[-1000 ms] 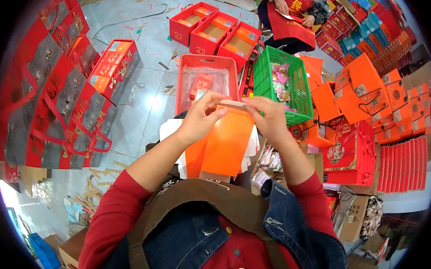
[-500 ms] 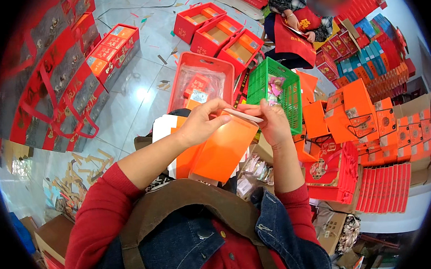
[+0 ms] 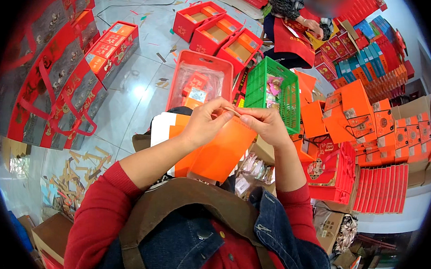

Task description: The person assembles orange and red cardboard boxes by folding flaps and inserting small white packets into them. They repeatedly pick up flat box pieces, fold them into shape, and place them into a red plastic bin.

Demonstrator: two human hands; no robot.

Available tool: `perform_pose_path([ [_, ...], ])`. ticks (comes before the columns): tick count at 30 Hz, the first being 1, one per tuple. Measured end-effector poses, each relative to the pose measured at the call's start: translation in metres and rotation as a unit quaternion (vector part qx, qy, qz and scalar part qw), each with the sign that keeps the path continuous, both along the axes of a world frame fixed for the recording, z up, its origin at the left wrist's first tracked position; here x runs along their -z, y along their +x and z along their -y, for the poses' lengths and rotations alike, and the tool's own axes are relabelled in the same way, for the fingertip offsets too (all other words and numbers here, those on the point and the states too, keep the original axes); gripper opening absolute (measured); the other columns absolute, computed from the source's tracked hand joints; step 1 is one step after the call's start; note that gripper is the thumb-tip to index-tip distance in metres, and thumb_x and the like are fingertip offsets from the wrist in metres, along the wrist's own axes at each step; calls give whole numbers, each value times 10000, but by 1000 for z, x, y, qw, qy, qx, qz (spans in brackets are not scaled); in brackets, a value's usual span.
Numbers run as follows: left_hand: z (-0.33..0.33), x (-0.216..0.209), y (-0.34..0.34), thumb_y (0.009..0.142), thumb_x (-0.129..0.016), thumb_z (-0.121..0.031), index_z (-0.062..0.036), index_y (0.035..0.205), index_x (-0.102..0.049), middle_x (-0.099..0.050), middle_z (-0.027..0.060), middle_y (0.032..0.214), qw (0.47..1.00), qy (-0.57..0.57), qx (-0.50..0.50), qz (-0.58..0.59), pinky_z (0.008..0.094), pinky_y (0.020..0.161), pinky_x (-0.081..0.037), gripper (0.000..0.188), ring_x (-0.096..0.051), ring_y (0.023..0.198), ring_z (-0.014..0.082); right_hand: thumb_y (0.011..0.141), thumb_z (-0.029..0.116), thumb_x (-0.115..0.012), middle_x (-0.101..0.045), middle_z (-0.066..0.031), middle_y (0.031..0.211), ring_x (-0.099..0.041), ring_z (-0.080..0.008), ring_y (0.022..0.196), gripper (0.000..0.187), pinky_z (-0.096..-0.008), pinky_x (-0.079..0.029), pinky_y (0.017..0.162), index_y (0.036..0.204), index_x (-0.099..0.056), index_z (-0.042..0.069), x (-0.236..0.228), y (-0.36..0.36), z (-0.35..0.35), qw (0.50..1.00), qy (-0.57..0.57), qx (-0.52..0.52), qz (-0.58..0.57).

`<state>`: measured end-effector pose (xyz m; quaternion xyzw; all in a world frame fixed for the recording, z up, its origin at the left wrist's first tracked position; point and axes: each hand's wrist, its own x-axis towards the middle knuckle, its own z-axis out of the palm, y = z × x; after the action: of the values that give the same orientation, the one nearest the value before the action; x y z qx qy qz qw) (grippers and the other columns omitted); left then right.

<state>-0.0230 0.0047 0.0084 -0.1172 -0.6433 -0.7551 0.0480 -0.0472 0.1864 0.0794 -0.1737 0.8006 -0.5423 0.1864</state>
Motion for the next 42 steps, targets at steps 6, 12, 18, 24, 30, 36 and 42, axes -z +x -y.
perform_pose_path([
  [6,-2,-6,5,868,-591,-136,-57,970,-603,-628,22,815,999,3,-35,-3,246,655,-457,130,-547,692,83,844,70,-615,-674,-147,946,-650,-168,835,252,-247,-485,771,1082,-630,-12,-9,10,8,965,88,-68,-239],
  [12,0,-14,2,877,-585,-149,-62,980,-619,-638,34,836,998,-42,-51,-7,253,660,-459,139,-560,704,95,874,98,-580,-680,-133,914,-649,-170,797,235,-238,-487,738,1076,-638,-9,9,16,19,923,97,66,-367],
  [18,-1,-13,5,868,-590,-136,-63,964,-635,-640,30,854,999,-24,-31,-21,249,668,-457,128,-569,745,102,906,186,-579,-666,-27,913,-582,-83,820,260,-226,-476,743,1063,-652,-8,-6,5,4,996,-72,43,22],
  [24,-6,-11,3,860,-583,-102,-60,1005,-621,-632,20,927,999,29,-30,-27,242,696,-456,156,-559,777,86,849,150,-653,-671,-56,963,-577,-73,841,283,-217,-470,752,1076,-641,-19,-2,10,8,998,-20,58,-29],
  [30,3,-15,5,879,-548,-40,-47,1117,-550,-581,42,1052,999,4,32,-3,251,823,-458,239,-563,943,102,820,113,-680,-672,-69,970,-581,-72,840,308,-222,-477,736,1092,-627,-22,-18,10,13,994,65,56,-70],
  [36,5,-14,2,871,-586,-87,-54,1133,-537,-556,30,985,1000,-20,19,-15,245,767,-451,269,-536,852,87,800,128,-694,-671,-100,924,-605,-111,783,328,-242,-478,689,1092,-626,-5,-10,6,8,978,91,26,-186],
  [42,6,-20,6,865,-606,-117,-57,1141,-528,-513,13,908,999,-31,3,-37,248,735,-444,293,-513,821,82,805,146,-680,-664,-159,939,-646,-204,785,321,-286,-493,700,1080,-618,-7,-18,7,9,951,129,-23,-279],
])
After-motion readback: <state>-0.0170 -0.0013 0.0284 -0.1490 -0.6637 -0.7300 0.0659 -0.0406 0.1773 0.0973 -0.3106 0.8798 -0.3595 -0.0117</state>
